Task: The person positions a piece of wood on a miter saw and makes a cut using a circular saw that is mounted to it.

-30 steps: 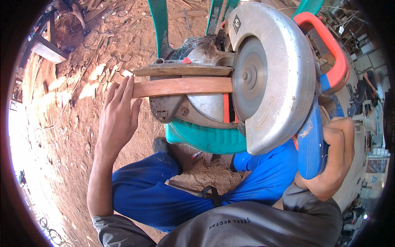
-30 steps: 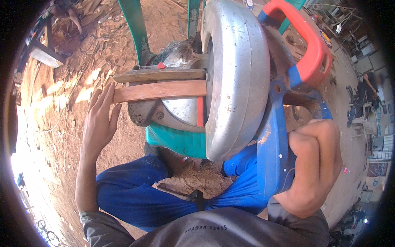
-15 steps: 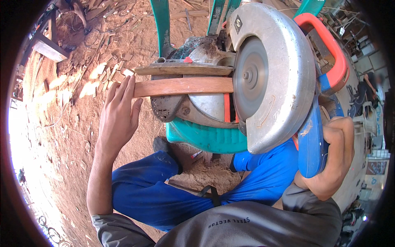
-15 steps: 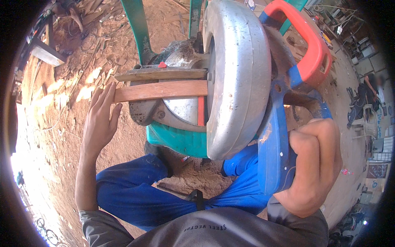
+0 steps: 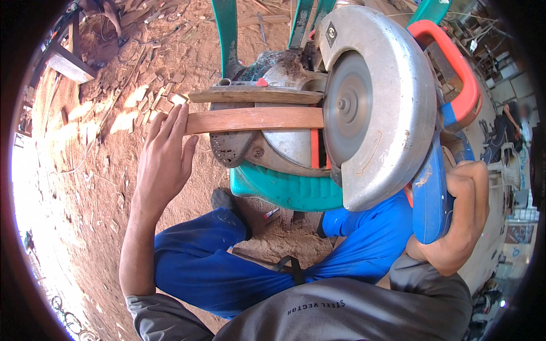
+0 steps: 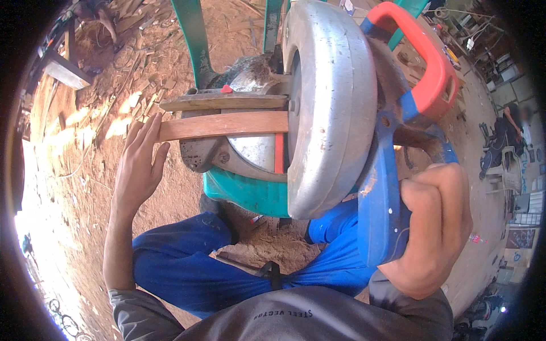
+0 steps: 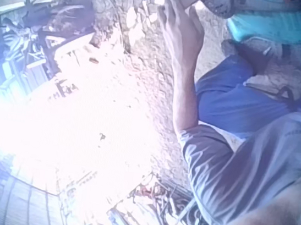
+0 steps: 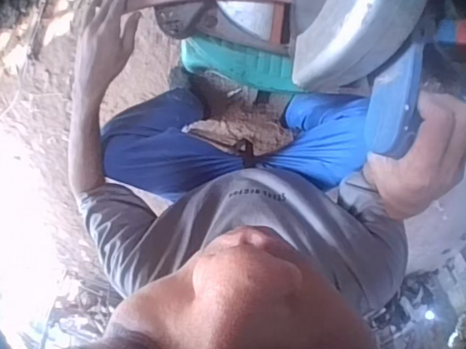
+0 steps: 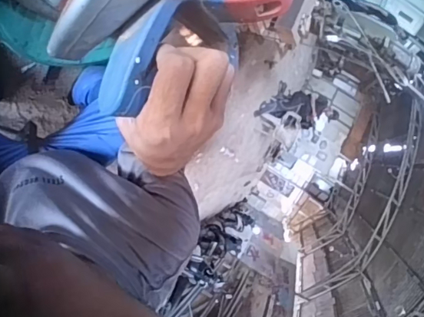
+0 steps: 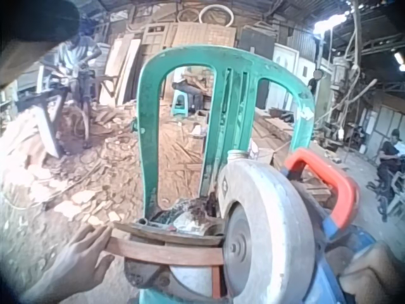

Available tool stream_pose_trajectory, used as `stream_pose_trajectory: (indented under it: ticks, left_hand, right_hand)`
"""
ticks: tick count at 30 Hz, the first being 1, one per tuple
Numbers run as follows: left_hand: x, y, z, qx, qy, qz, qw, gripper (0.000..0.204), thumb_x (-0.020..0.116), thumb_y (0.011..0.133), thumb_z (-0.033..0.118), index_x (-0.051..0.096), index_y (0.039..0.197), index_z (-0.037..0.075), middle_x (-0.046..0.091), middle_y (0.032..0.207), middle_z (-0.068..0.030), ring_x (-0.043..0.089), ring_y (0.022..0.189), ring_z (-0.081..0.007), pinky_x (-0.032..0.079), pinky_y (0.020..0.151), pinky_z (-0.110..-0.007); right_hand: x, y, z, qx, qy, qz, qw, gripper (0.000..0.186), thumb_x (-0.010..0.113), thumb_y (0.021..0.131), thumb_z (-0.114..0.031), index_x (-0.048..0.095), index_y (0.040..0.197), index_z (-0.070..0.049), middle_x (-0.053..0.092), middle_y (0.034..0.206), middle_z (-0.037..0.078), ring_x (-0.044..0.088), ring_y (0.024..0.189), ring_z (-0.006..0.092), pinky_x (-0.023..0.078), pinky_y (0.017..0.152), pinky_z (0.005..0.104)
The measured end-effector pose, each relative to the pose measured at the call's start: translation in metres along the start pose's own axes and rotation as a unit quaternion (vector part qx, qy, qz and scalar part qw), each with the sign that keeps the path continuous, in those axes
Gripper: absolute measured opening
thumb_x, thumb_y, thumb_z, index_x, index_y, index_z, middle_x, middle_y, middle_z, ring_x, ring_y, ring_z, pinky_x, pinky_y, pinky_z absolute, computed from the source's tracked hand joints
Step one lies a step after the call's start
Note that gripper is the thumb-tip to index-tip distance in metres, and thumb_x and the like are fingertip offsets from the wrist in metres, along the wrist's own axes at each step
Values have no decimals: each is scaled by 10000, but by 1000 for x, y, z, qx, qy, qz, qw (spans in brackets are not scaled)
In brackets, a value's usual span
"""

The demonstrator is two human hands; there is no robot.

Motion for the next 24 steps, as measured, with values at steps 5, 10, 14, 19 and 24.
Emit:
stream_pose_trajectory:
  ticks: [5,10,14,19,24]
  left_hand:
    - [-2,0,1,2,-14,2,1000,535,601,1026,155,471,1518,-11,552,1476,-253,459,1397,-482,382,1158,-533]
    - [-4,0,3,13,0,12,1000,545,624,994,130,481,1494,-36,566,1450,-254,490,1349,-485,414,1126,-530]
    - [-5,-1,3,1,-8,5,1000,543,623,1012,147,481,1512,-8,579,1443,-252,475,1382,-480,393,1150,-526]
    - [-5,-2,1,31,5,17,999,550,640,972,118,491,1467,-68,563,1443,-254,518,1293,-477,442,1092,-526]
    - [-7,-2,3,30,1,10,999,553,643,971,122,490,1465,-73,567,1439,-253,519,1295,-471,446,1091,-519]
  right_hand:
    - [-1,0,1,-2,0,-11,1000,300,808,700,-53,577,888,-17,497,815,128,570,729,334,468,623,445]
    - [-1,1,1,-2,0,-9,1000,306,812,711,-61,573,897,-15,496,818,134,571,728,335,466,621,446]
    - [-1,1,1,-3,-5,-8,1000,308,814,713,-65,571,895,-15,498,820,137,573,729,336,468,623,447]
    - [-2,1,1,1,-1,-9,1000,306,814,710,-66,568,885,-16,499,818,140,574,733,343,469,628,451]
    - [-1,0,1,3,-4,-8,1000,305,810,706,-64,567,884,-19,497,823,138,568,731,343,470,635,453]
Point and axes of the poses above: each hand's wrist, its own y-axis towards the middle knuckle, its own x-axis out of the palm, z = x × y, the point moved 1 cm from there along y, towards the middle knuckle
